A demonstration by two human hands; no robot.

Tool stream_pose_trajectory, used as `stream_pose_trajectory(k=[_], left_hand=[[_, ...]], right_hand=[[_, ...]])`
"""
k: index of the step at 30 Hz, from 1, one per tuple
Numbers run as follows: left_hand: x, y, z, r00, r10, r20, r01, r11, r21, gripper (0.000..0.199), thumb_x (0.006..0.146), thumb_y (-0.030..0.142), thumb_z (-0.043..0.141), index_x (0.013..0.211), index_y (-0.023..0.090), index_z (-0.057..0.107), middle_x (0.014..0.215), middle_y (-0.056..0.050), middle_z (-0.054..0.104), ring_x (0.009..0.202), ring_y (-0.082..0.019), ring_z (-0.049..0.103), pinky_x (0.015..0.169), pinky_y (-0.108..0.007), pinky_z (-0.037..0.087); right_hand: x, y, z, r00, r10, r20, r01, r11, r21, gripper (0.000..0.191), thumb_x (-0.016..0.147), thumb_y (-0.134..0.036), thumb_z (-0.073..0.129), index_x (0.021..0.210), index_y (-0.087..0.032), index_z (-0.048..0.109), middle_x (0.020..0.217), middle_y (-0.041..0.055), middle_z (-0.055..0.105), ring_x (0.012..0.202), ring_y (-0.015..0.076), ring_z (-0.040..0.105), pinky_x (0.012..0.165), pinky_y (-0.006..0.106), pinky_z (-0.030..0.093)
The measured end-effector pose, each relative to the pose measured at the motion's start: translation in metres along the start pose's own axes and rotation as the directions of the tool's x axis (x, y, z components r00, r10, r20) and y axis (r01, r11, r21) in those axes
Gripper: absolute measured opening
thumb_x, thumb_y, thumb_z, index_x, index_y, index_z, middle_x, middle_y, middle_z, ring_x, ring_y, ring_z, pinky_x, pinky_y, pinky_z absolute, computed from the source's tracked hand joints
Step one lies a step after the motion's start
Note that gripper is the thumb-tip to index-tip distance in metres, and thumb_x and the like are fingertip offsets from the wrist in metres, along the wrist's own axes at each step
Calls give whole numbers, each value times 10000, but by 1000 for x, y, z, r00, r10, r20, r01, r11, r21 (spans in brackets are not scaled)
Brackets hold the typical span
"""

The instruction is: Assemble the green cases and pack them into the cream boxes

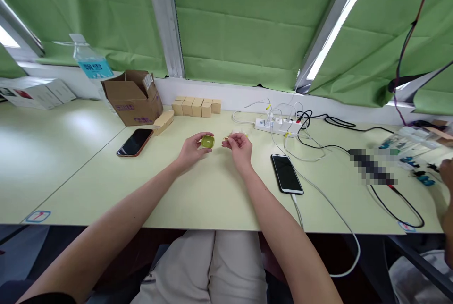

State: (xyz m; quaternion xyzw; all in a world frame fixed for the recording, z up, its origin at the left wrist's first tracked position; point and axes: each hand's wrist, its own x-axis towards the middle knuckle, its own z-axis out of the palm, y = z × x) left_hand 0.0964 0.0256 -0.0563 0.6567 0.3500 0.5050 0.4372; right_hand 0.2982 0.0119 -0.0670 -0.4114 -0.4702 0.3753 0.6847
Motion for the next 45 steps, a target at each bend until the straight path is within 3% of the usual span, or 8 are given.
stream_pose_trajectory(k=[5, 11, 17, 20, 24, 32, 37, 45], left_hand=[[0, -4, 2, 995, -82, 59, 89, 989, -115, 704, 647, 218, 890, 1337, 181, 755, 1290, -138, 791, 1147, -313, 751, 1054, -492, 582], [-1, -4, -2, 997, -50, 59, 55, 994, -92, 684, 653, 187, 891, 1303, 201, 679, 1226, -121, 768, 1054, -261, 755, 940, -425, 598], [0, 3, -5, 988, -59, 145, 92, 970, -226, 631, 628, 214, 970, 1196, 197, 695, 1161, -111, 796, 1081, -277, 759, 941, -439, 606], [0, 7, -7, 977, -58, 206, 118, 947, -298, 658, 632, 217, 987, 1254, 194, 772, 1226, -125, 807, 1135, -298, 759, 986, -465, 604], [-2, 9, -10, 968, -30, 249, 124, 920, -371, 606, 689, 269, 1007, 1266, 217, 830, 1297, -134, 811, 1275, -349, 729, 1093, -523, 577], [-3, 12, -14, 935, -20, 354, 195, 862, -468, 650, 783, 369, 994, 1388, 250, 790, 1408, -143, 770, 1351, -358, 723, 1247, -569, 504], [-3, 13, -14, 931, -45, 363, 214, 873, -439, 597, 771, 386, 1003, 1313, 210, 825, 1358, -166, 788, 1267, -360, 752, 1185, -555, 544], [-3, 16, -12, 906, -22, 422, 209, 892, -401, 530, 834, 456, 946, 1293, 208, 849, 1296, -174, 808, 1194, -347, 753, 994, -479, 593]], right_hand=[[-2, -16, -7, 998, 25, 50, -30, 995, 99, 363, 819, -493, 878, 975, -247, 661, 850, -5, 763, 772, 180, 790, 861, 434, 723], [-12, -26, 1, 986, 28, 164, -43, 995, 91, 347, 740, -405, 957, 967, -224, 768, 941, 28, 800, 841, 203, 814, 999, 501, 709], [-22, -35, 9, 986, -118, 118, 128, 988, -82, 243, 820, -423, 881, 946, -242, 779, 895, 16, 757, 888, 209, 761, 821, 428, 730], [-26, -38, 11, 972, -203, 119, 222, 960, -169, 209, 889, -401, 810, 1036, -252, 810, 965, 35, 774, 949, 217, 749, 878, 419, 707], [-29, -37, 10, 935, -299, 192, 349, 875, -337, 196, 956, -410, 737, 1049, -259, 818, 1000, 55, 816, 925, 227, 750, 954, 440, 660], [-29, -32, 6, 825, -420, 378, 563, 669, -485, 202, 1064, -360, 609, 1064, -265, 787, 1015, 81, 811, 916, 241, 730, 875, 415, 624], [-27, -32, 3, 758, -460, 463, 652, 521, -551, 272, 1106, -312, 525, 1076, -256, 789, 996, 94, 786, 927, 243, 710, 822, 384, 586], [-23, -39, -2, 704, -480, 524, 700, 341, -628, 349, 1133, -337, 490, 997, -250, 799, 918, 91, 786, 869, 251, 649, 804, 396, 511]])
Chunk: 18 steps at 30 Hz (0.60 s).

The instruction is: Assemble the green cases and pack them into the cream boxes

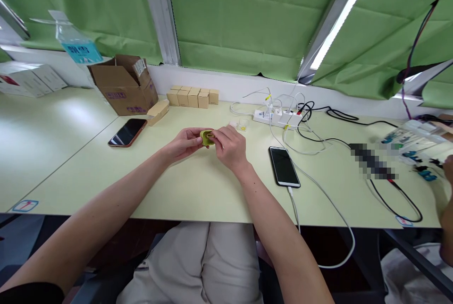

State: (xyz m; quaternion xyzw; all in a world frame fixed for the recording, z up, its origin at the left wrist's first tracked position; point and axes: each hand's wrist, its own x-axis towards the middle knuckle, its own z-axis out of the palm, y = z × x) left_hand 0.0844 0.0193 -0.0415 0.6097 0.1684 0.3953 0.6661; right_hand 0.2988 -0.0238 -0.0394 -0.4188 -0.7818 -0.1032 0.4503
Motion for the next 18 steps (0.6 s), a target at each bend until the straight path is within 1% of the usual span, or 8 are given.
stream_pose_trajectory(k=[5, 8, 11, 14, 18], left_hand=[[0, -1, 1, 1000, 6, 19, -5, 1000, -3, 483, 865, 461, 927, 1265, 198, 862, 1244, -176, 815, 1131, -319, 756, 938, -442, 588], [0, -3, -1, 999, -15, 40, 16, 1000, -16, 462, 877, 436, 926, 1257, 180, 861, 1209, -174, 820, 1080, -275, 751, 909, -388, 579], [1, -5, -3, 998, -32, 60, 34, 999, -37, 451, 885, 404, 929, 1256, 159, 856, 1180, -172, 821, 1025, -225, 733, 891, -343, 566], [2, -6, -5, 997, -48, 60, 51, 998, -42, 459, 859, 398, 953, 1232, 148, 861, 1146, -168, 821, 992, -213, 720, 871, -331, 560], [1, -5, -5, 995, -92, 47, 93, 995, -38, 504, 793, 417, 1001, 1199, 148, 871, 1119, -157, 822, 977, -204, 710, 871, -324, 559]], right_hand=[[-2, -1, 1, 996, -80, 30, 81, 995, -62, 353, 1130, -264, 479, 954, -239, 783, 871, 78, 767, 808, 225, 621, 753, 363, 460], [-2, 0, 1, 988, -152, 28, 154, 981, -119, 324, 1113, -206, 502, 930, -226, 768, 829, 61, 749, 771, 206, 604, 700, 343, 426], [-2, 2, 1, 973, -230, 1, 227, 959, -168, 272, 1086, -164, 556, 900, -210, 750, 790, 44, 735, 734, 190, 583, 658, 337, 386], [-3, 4, 2, 960, -282, -6, 275, 941, -198, 264, 1061, -113, 568, 882, -207, 739, 783, 33, 730, 721, 175, 584, 649, 331, 363], [-5, 6, 3, 954, -296, 33, 296, 929, -222, 284, 1047, -88, 550, 873, -210, 740, 750, 15, 710, 675, 156, 569, 629, 325, 334]])
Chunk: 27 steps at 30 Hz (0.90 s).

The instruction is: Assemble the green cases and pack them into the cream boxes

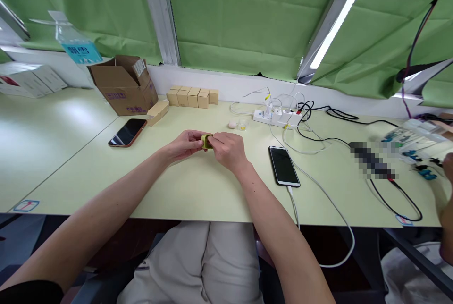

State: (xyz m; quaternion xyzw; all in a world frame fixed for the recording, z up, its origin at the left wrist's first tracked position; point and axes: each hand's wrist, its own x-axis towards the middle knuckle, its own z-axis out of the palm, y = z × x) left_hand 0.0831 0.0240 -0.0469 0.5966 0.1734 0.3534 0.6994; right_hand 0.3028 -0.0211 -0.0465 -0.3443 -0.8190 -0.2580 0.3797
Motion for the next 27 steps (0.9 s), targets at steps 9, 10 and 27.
stream_pose_trajectory(k=[9, 10, 27], left_hand=[[1, -2, 0, 1000, -7, 12, 7, 1000, -9, 487, 806, 445, 991, 1163, 134, 875, 1138, -177, 825, 1032, -235, 740, 933, -357, 570], [1, -2, 0, 1000, 5, 14, -5, 1000, -21, 476, 816, 438, 985, 1162, 131, 875, 1137, -177, 825, 1033, -235, 743, 937, -356, 571], [2, -3, 3, 985, 77, -157, -104, 979, -174, 457, 855, 489, 950, 1080, 101, 861, 1144, -174, 824, 1096, -251, 789, 1035, -365, 605]], right_hand=[[-2, -1, 0, 1000, 10, -29, -10, 1000, -15, 290, 1097, -224, 604, 871, -217, 786, 681, -12, 707, 580, 117, 552, 573, 323, 315], [-1, 0, 0, 999, 20, -50, -19, 1000, 8, 270, 1102, -248, 619, 902, -222, 798, 687, -13, 721, 580, 116, 566, 569, 321, 327], [-2, -10, 11, 948, 296, -117, -192, 826, 530, 251, 1065, -362, 706, 1293, -291, 631, 1354, 114, 760, 1234, 274, 757, 967, 478, 726]])
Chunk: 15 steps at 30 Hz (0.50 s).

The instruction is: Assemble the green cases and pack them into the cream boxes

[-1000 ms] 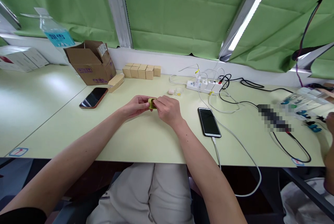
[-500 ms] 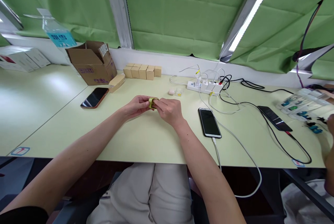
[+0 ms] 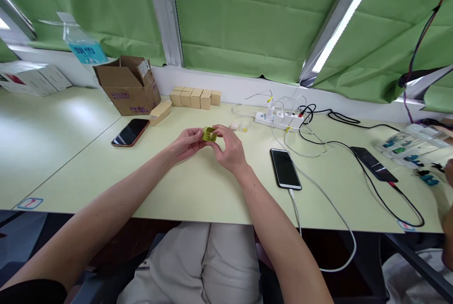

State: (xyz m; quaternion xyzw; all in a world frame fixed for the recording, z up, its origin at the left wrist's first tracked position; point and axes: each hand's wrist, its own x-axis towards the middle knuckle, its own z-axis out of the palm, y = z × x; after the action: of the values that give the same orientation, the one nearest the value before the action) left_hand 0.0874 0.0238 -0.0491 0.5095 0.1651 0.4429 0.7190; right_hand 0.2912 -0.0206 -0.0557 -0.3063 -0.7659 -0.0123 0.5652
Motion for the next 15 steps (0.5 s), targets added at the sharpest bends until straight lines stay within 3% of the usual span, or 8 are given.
stream_pose_trajectory(k=[2, 5, 11, 15], left_hand=[[0, -1, 2, 1000, 4, -13, -5, 1000, -18, 456, 875, 520, 924, 1045, 102, 860, 1125, -177, 826, 1080, -259, 795, 1032, -381, 608], [-1, -1, 2, 999, -5, -46, 5, 1000, 0, 383, 833, 429, 970, 1015, 109, 862, 1096, -164, 829, 1035, -248, 792, 1027, -387, 601], [-1, 2, 3, 999, -38, -31, 39, 998, 40, 315, 814, 342, 966, 991, 108, 853, 1031, -147, 816, 948, -228, 762, 971, -402, 591], [0, 2, 2, 998, -29, -47, 30, 999, 21, 281, 806, 317, 956, 930, 102, 825, 963, -138, 796, 901, -226, 747, 918, -400, 581]], right_hand=[[-1, 1, 1, 1000, -1, -27, 2, 1000, 7, 236, 1063, -345, 711, 1280, -289, 637, 1336, 106, 768, 1214, 269, 764, 961, 471, 729], [0, 1, 2, 999, -23, -24, 22, 1000, -19, 204, 1059, -328, 719, 1245, -278, 651, 1328, 113, 778, 1203, 273, 771, 974, 472, 717], [1, -3, 2, 989, -141, -45, 136, 986, -94, 128, 1068, -260, 692, 1191, -263, 660, 1305, 141, 792, 1225, 291, 776, 1036, 511, 679], [1, -4, 1, 995, -103, -10, 101, 987, -127, 120, 1088, -277, 639, 1200, -267, 680, 1332, 152, 780, 1255, 307, 767, 1055, 546, 672]])
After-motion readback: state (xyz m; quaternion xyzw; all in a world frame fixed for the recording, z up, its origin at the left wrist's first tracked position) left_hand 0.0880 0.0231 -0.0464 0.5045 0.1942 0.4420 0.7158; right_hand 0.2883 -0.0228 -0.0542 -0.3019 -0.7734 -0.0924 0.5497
